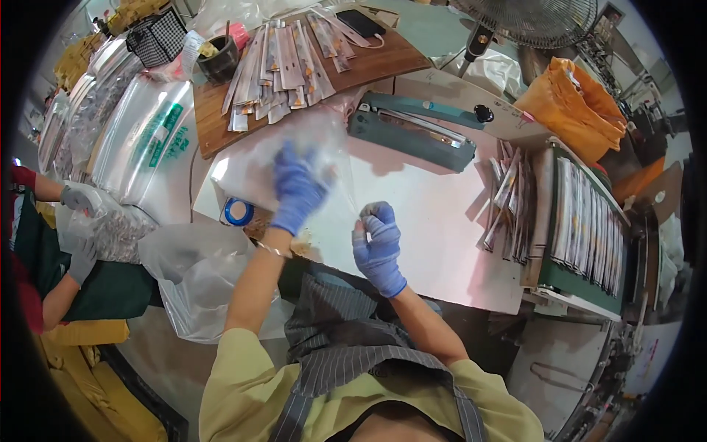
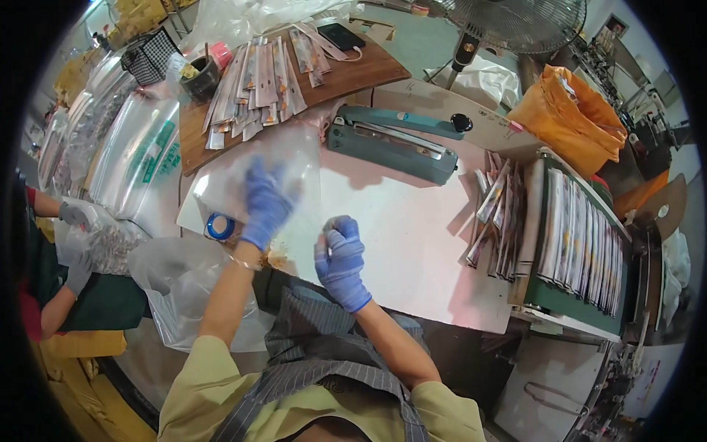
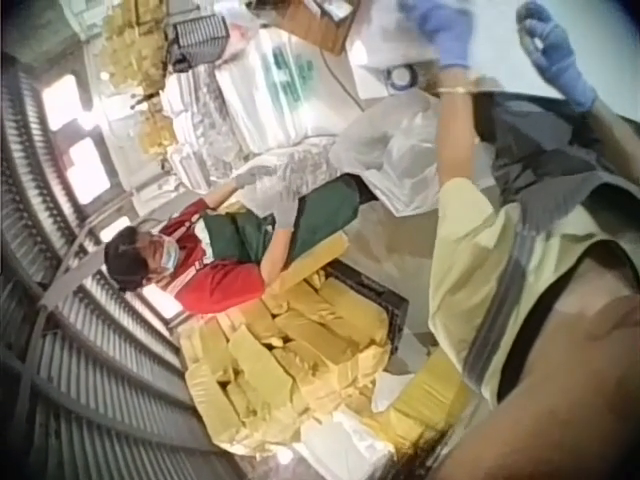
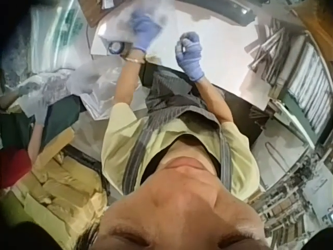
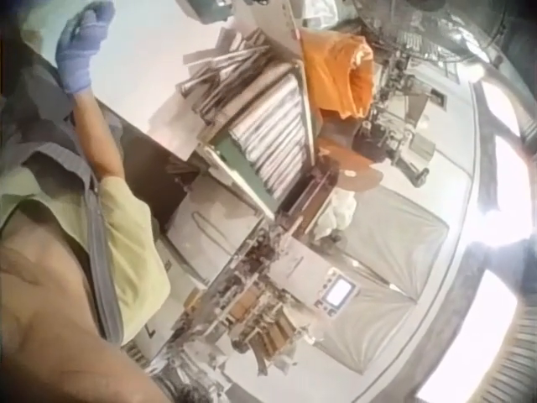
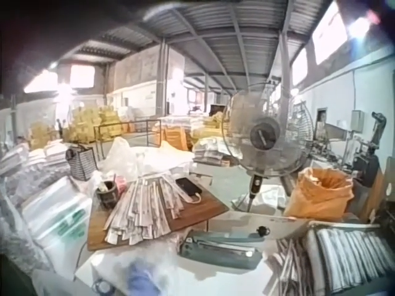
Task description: The recorder is packaging stacks of printed paper materials into plastic bags, sealing them, and placing them on a conveyor belt in a factory setting.
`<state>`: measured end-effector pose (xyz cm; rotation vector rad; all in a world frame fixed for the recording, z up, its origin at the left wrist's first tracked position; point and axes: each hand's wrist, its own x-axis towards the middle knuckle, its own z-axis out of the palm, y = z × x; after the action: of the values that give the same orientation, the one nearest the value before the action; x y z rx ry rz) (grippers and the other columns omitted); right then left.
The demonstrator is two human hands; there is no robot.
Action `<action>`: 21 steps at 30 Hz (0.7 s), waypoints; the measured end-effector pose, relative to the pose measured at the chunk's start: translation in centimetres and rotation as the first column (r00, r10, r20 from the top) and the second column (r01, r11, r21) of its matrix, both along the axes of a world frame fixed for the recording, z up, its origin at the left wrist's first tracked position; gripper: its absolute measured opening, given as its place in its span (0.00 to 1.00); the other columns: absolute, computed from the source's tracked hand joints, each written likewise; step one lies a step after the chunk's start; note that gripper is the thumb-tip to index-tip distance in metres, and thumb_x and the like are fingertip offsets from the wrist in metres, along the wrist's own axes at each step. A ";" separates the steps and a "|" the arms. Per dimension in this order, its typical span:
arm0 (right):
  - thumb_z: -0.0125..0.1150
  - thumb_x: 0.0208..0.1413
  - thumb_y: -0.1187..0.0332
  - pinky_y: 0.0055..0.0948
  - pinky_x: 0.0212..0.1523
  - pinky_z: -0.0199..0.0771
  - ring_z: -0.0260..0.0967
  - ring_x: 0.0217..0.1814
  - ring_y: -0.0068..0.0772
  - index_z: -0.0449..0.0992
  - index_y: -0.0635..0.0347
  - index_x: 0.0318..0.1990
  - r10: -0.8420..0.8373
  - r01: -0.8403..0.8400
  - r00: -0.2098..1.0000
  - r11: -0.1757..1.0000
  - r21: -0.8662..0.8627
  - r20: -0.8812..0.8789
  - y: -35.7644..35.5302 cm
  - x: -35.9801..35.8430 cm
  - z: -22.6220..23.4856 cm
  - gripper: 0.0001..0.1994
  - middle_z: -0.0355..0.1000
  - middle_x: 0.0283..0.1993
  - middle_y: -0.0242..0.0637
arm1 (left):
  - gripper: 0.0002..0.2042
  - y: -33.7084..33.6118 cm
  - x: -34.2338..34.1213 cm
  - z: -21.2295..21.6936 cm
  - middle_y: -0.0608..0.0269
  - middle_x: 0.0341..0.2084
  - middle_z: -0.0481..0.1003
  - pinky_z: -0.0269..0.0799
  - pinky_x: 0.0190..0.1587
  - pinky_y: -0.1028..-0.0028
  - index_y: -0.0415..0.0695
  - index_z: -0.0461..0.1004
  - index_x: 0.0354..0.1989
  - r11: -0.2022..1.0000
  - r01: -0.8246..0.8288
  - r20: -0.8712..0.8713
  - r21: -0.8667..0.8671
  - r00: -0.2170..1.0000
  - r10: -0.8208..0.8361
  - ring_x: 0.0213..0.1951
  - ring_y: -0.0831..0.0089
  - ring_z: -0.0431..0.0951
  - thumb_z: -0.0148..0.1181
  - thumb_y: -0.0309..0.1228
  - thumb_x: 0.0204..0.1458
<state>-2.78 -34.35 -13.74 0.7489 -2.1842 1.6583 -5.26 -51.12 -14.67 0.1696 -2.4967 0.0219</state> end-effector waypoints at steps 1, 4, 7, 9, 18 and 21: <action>0.53 0.39 0.82 0.30 0.32 0.63 0.61 0.31 0.40 0.65 0.67 0.21 0.000 0.000 1.000 1.000 -0.007 -0.006 0.5 0.0 -0.3 0.04 0.62 0.30 0.43 | 0.26 -2.8 -0.3 -0.5 0.51 0.52 0.63 0.60 0.50 0.61 0.47 0.62 0.55 0.969 0.034 0.022 0.244 0.999 -0.040 0.48 0.53 0.66 0.54 0.33 0.42; 0.60 0.33 0.75 0.43 0.44 0.60 0.57 0.47 0.52 0.66 0.64 0.34 -0.138 0.161 0.987 0.911 0.381 -0.087 1.9 -2.2 -0.4 0.15 0.61 0.44 0.49 | 0.28 -0.8 0.0 -0.4 0.48 0.52 0.63 0.68 0.42 0.64 0.46 0.58 0.57 0.896 0.152 0.076 0.417 0.977 -0.201 0.41 0.53 0.71 0.52 0.30 0.43; 0.64 0.33 0.67 0.42 0.57 0.53 0.51 0.57 0.56 0.58 0.60 0.52 0.024 0.038 0.979 0.954 0.296 -0.204 -0.7 -6.6 0.8 0.34 0.49 0.60 0.53 | 0.29 4.0 3.6 -0.6 0.50 0.53 0.63 0.69 0.39 0.64 0.45 0.55 0.59 0.862 0.326 0.291 0.387 0.844 -0.450 0.38 0.51 0.72 0.50 0.25 0.42; 0.66 0.34 0.64 0.41 0.56 0.54 0.52 0.56 0.52 0.57 0.60 0.53 -0.021 0.094 0.974 0.944 0.317 -0.225 0.9 -10.6 -1.9 0.35 0.51 0.57 0.51 | 0.28 2.9 4.5 -1.7 0.52 0.54 0.62 0.70 0.38 0.63 0.46 0.61 0.56 0.852 0.356 0.129 0.384 0.893 -0.431 0.35 0.51 0.73 0.52 0.26 0.40; 0.64 0.43 0.75 0.24 0.48 0.65 0.61 0.49 0.25 0.63 0.64 0.51 0.092 0.104 0.690 0.969 -0.224 0.717 22.6 -9.4 -4.1 0.26 0.64 0.44 0.35 | 0.16 19.6 -0.7 -0.5 0.53 0.52 0.65 0.71 0.35 0.81 0.37 0.69 0.45 0.186 0.532 -0.138 0.826 0.511 -0.848 0.37 0.73 0.74 0.55 0.22 0.45; 0.63 0.45 0.76 0.25 0.53 0.60 0.58 0.52 0.23 0.63 0.60 0.53 0.106 -0.041 0.930 0.982 -0.186 0.353 30.5 -9.1 2.2 0.25 0.64 0.47 0.32 | 0.21 25.1 -9.3 -7.4 0.50 0.52 0.63 0.67 0.46 0.75 0.37 0.64 0.51 0.272 0.433 -0.027 0.859 0.569 -0.822 0.47 0.65 0.70 0.56 0.28 0.48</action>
<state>-11.85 -3.80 -11.50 0.5138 -2.2210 2.1408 -14.57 -25.99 -22.04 -0.6284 -2.5786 -1.6506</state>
